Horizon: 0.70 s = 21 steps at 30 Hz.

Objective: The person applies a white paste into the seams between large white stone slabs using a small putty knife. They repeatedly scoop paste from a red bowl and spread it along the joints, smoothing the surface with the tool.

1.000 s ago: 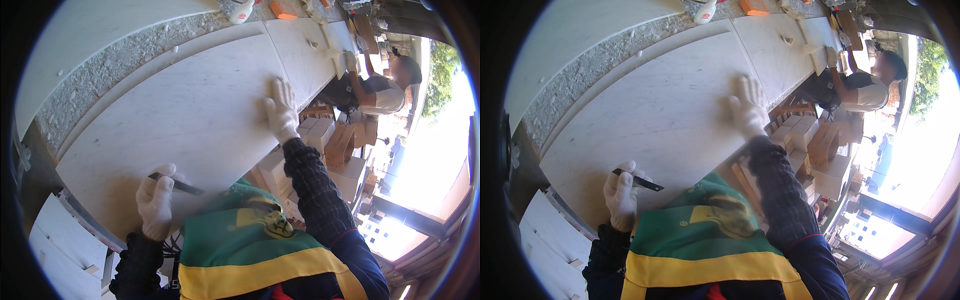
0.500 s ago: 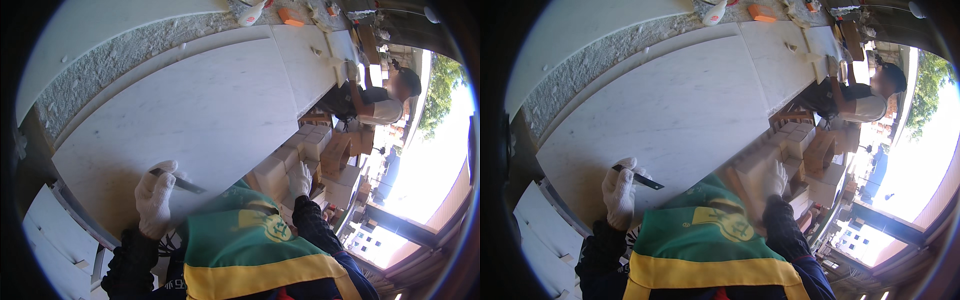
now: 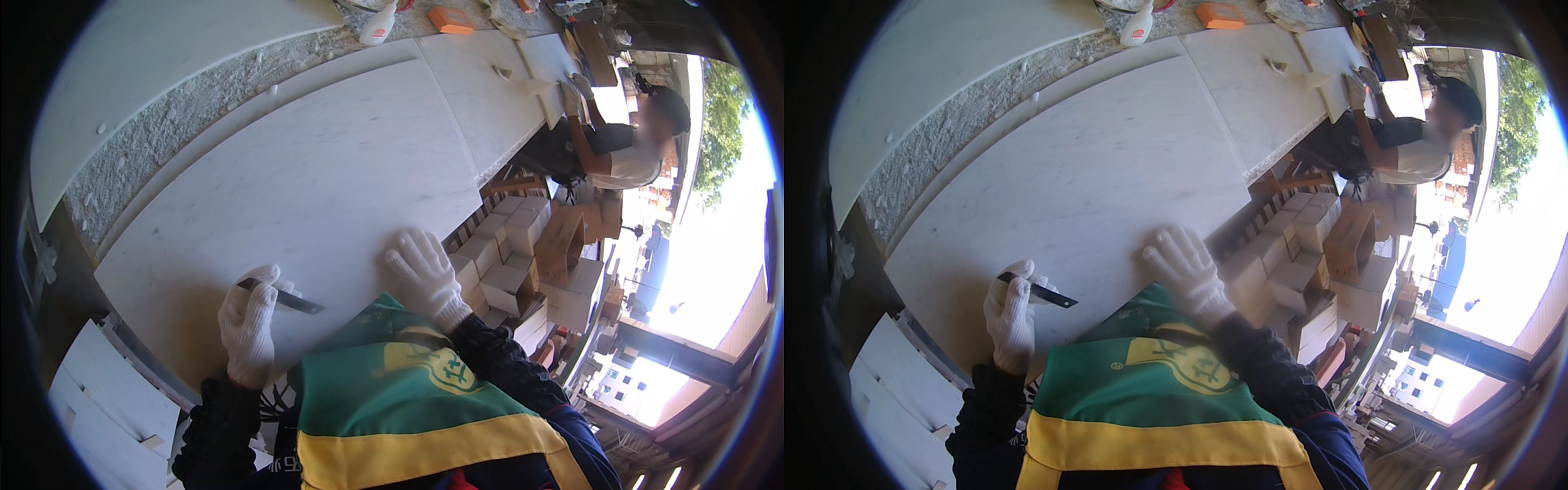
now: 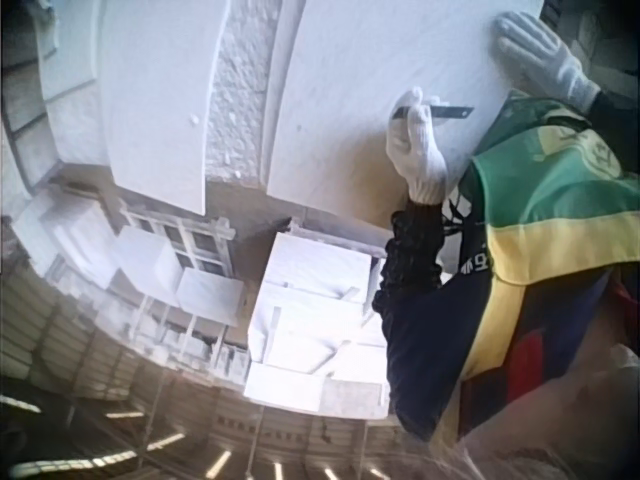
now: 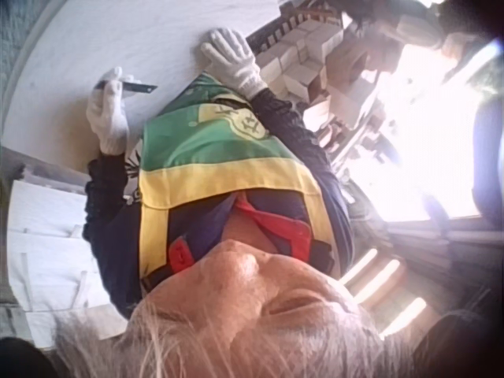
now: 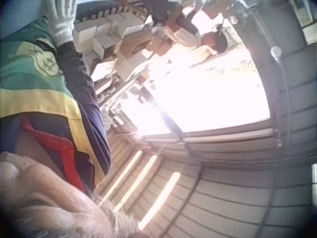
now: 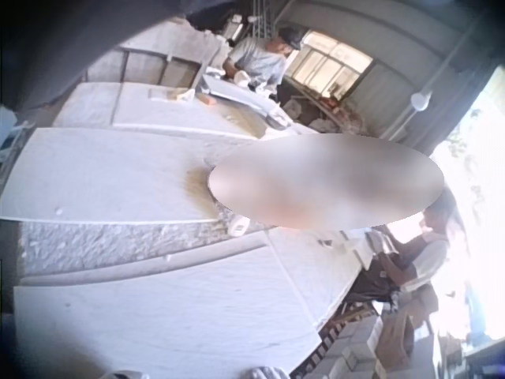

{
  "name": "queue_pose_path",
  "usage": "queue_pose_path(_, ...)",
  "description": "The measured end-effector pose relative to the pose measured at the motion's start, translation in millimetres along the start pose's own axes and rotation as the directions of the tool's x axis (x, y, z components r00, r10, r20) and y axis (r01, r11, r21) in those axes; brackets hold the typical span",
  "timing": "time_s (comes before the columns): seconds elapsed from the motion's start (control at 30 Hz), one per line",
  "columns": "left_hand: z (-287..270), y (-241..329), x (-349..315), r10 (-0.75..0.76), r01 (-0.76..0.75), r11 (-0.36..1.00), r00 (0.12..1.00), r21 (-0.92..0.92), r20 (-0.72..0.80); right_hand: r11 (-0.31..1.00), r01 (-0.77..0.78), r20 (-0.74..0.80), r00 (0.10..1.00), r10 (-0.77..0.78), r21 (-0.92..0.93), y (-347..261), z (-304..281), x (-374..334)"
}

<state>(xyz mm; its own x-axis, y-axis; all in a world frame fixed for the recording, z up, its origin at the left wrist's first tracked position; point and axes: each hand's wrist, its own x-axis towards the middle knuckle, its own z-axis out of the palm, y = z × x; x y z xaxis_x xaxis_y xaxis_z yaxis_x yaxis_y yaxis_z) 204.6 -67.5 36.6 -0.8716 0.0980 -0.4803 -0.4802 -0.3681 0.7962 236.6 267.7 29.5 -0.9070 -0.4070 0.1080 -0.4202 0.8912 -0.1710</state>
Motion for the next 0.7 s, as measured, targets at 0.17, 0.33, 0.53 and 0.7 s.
queue_pose_path(0.17, -1.2, 0.0, 2.2, 0.013, -0.013, 1.000, 1.000, 0.011, 0.006, 0.828, -0.452, 0.092, 0.858, 0.505, -0.333, 40.4, -23.7, -7.8)
queue_pose_path(0.33, -0.2, 0.8, 1.2, 0.050, -0.051, 0.995, 0.999, 0.090, 0.011, 0.726, -0.593, 0.041, 0.765, 0.643, -0.348, 69.7, -41.9, -12.7)
queue_pose_path(0.53, 8.3, 2.8, 0.9, 0.066, -0.063, 0.997, 0.996, 0.049, -0.060, 0.855, -0.480, 0.128, 0.852, 0.508, -0.195, 81.7, -25.4, -37.5)
queue_pose_path(0.7, 14.0, 4.2, 0.9, 0.057, -0.045, 0.994, 0.990, 0.096, -0.131, 0.623, -0.748, -0.098, 0.654, 0.750, -0.229, 160.1, -47.1, -49.0)
